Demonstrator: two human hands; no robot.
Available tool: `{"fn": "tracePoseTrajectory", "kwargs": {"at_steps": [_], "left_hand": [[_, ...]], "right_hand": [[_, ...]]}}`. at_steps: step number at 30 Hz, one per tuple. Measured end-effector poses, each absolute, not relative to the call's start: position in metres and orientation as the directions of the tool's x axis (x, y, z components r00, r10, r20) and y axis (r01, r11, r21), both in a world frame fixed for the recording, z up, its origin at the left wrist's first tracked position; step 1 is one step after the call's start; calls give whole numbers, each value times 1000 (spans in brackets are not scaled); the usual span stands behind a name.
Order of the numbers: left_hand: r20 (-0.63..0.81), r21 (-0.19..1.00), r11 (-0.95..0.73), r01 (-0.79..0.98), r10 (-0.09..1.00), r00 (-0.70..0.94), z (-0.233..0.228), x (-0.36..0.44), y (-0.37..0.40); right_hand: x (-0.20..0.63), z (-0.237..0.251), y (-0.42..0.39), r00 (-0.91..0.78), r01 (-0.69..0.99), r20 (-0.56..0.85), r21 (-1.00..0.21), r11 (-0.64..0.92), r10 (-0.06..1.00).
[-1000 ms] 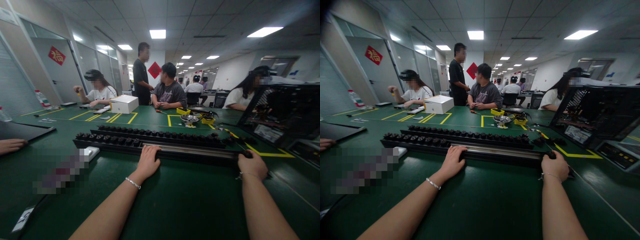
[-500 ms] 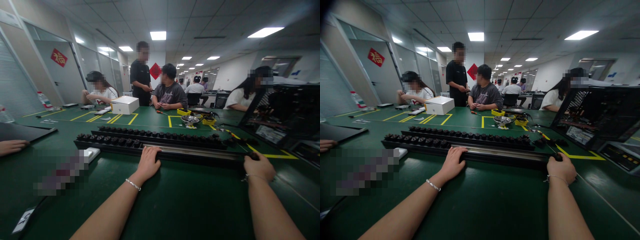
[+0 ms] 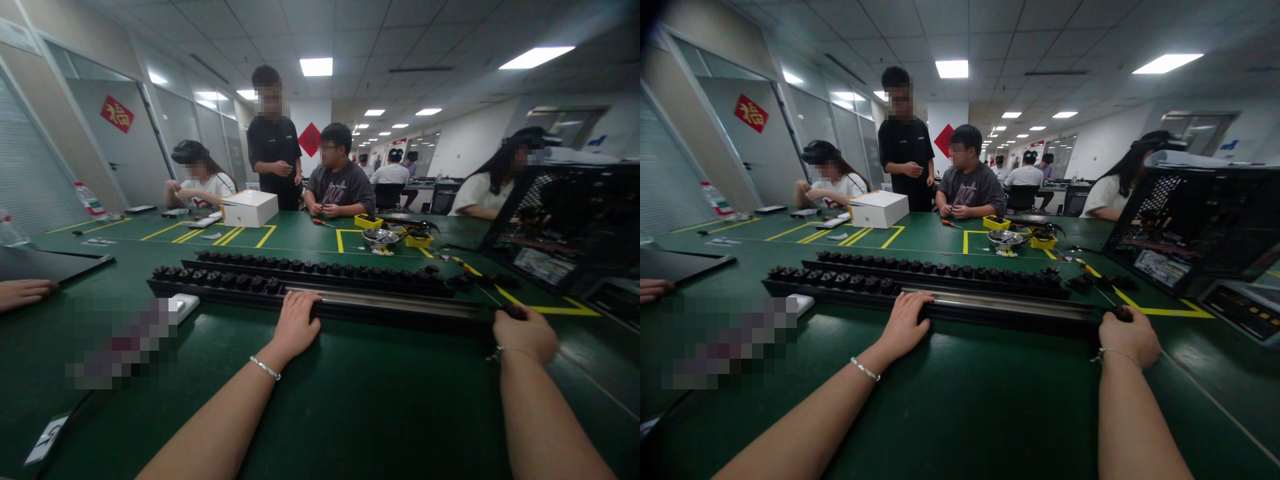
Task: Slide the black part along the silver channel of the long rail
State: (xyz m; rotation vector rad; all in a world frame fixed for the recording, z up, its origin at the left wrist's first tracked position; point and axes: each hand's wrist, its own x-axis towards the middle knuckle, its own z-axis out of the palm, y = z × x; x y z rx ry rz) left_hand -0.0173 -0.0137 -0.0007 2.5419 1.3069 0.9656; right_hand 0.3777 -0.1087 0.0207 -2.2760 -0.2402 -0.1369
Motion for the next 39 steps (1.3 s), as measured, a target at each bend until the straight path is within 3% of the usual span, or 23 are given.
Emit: {"fn": "tracePoseTrajectory", "kwargs": {"at_steps": [18, 29, 34, 39], "left_hand": [[488, 385, -612, 690, 770, 411, -1, -17, -14], [482, 400, -600, 693, 781, 398, -1, -19, -14], [478, 391, -598, 700, 782, 401, -1, -19, -14], [480, 386, -602, 699, 778, 405, -1, -20, -14]], "right_hand": [[397, 12, -109, 967, 251, 216, -740, -624, 133], [408, 6, -110, 990, 142, 124, -798, -586, 72], [402, 12, -110, 990, 123, 82, -897, -426, 112], [412, 9, -112, 974, 174, 89, -880, -442, 206]]}}
